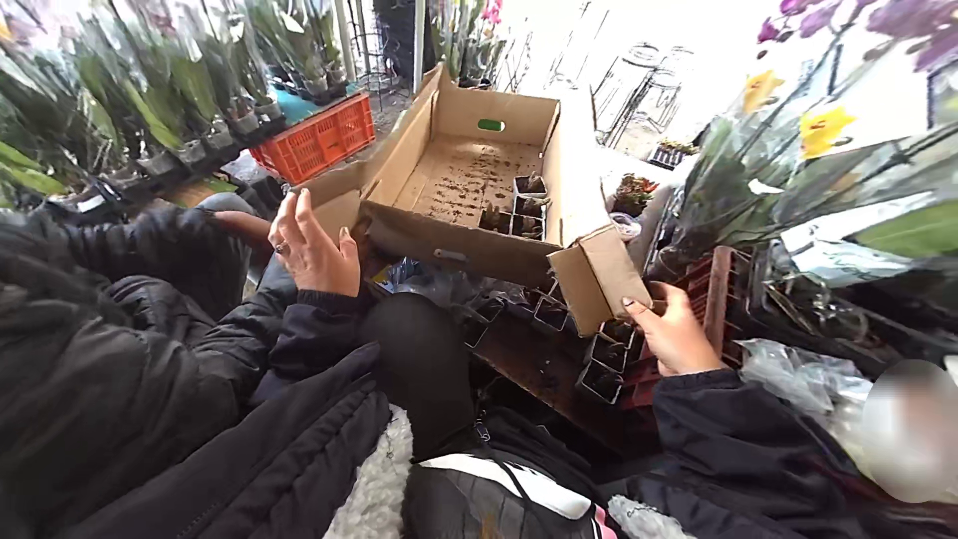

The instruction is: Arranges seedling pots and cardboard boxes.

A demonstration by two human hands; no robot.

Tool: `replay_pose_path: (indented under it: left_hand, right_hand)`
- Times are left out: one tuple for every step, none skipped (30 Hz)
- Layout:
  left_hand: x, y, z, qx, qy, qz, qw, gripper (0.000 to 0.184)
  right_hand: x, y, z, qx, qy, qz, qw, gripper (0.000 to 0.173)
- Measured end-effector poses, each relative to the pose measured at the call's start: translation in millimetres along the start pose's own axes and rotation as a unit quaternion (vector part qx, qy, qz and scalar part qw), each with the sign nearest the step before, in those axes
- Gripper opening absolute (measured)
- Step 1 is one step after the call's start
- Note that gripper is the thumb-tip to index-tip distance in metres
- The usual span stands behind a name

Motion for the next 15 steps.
replay_pose_path:
  left_hand:
    - [-13.9,-2.6,0.3,-0.006,0.036,0.004,0.999,0.066]
    - [-30.7,-2.5,-0.5,0.023,0.068,0.01,0.997,0.058]
    - [-49.5,1.3,-2.6,0.068,0.102,0.019,0.992,0.048]
    - [-69.1,9.5,-5.1,0.119,0.138,0.029,0.983,0.04]
    - [-89.0,22.0,-7.0,0.17,0.173,0.038,0.969,0.036]
    - [-108.5,38.1,-7.7,0.22,0.203,0.048,0.953,0.033]
    - [-126.8,56.4,-7.3,0.262,0.23,0.054,0.936,0.033]
    - [-142.8,75.9,-4.5,0.295,0.254,0.056,0.919,0.033]
    - [-156.6,95.9,-1.0,0.327,0.272,0.056,0.903,0.035]
    - [-168.3,115.0,2.9,0.349,0.288,0.059,0.89,0.037]
    - [-177.0,132.2,7.6,0.366,0.299,0.064,0.879,0.039]
    - [-182.7,147.2,12.6,0.37,0.309,0.071,0.873,0.041]
    - [-186.3,159.7,17.9,0.363,0.322,0.078,0.871,0.043]
    - [-188.2,169.8,23.2,0.352,0.338,0.084,0.869,0.045]
    - [-188.6,177.9,27.5,0.341,0.357,0.086,0.866,0.046]
  right_hand:
    - [-6.0,1.5,-1.5,0.01,0.007,-0.019,1.0,0.068]
    - [-8.6,1.7,-3.3,0.016,0.008,-0.036,0.999,0.066]
    - [-7.5,1.3,-4.5,0.017,0.003,-0.049,0.999,0.063]
    - [-3.5,0.1,-4.4,0.012,-0.007,-0.06,0.998,0.06]
    - [0.1,-2.5,-3.0,-0.001,-0.019,-0.069,0.997,0.056]
    - [2.9,-6.6,-0.9,-0.019,-0.027,-0.076,0.997,0.052]
    - [2.6,-11.2,-0.2,-0.043,-0.032,-0.076,0.996,0.047]
    - [-0.2,-15.5,-0.1,-0.067,-0.033,-0.07,0.995,0.044]
    - [-4.0,-18.6,-0.6,-0.08,-0.03,-0.06,0.995,0.042]
    - [-7.6,-20.2,-0.9,-0.085,-0.023,-0.049,0.995,0.042]
    - [-10.7,-19.0,-0.2,-0.084,-0.012,-0.037,0.996,0.041]
    - [-14.6,-15.7,0.6,-0.077,0.005,-0.013,0.997,0.041]
    - [-19.2,-11.1,0.8,-0.066,0.024,0.02,0.997,0.04]
    - [-22.6,-6.5,2.6,-0.05,0.039,0.06,0.996,0.04]
    - [-25.1,-2.4,5.0,-0.03,0.049,0.107,0.993,0.039]
Point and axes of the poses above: each hand's wrist, its own z-axis away from the middle knuckle, its own y-axis out of the palm, x = y × z, the point moved 5 cm from there along -z, towards the middle knuckle, and after that the axes turned 12 degrees about x, right-handed, at the moved point
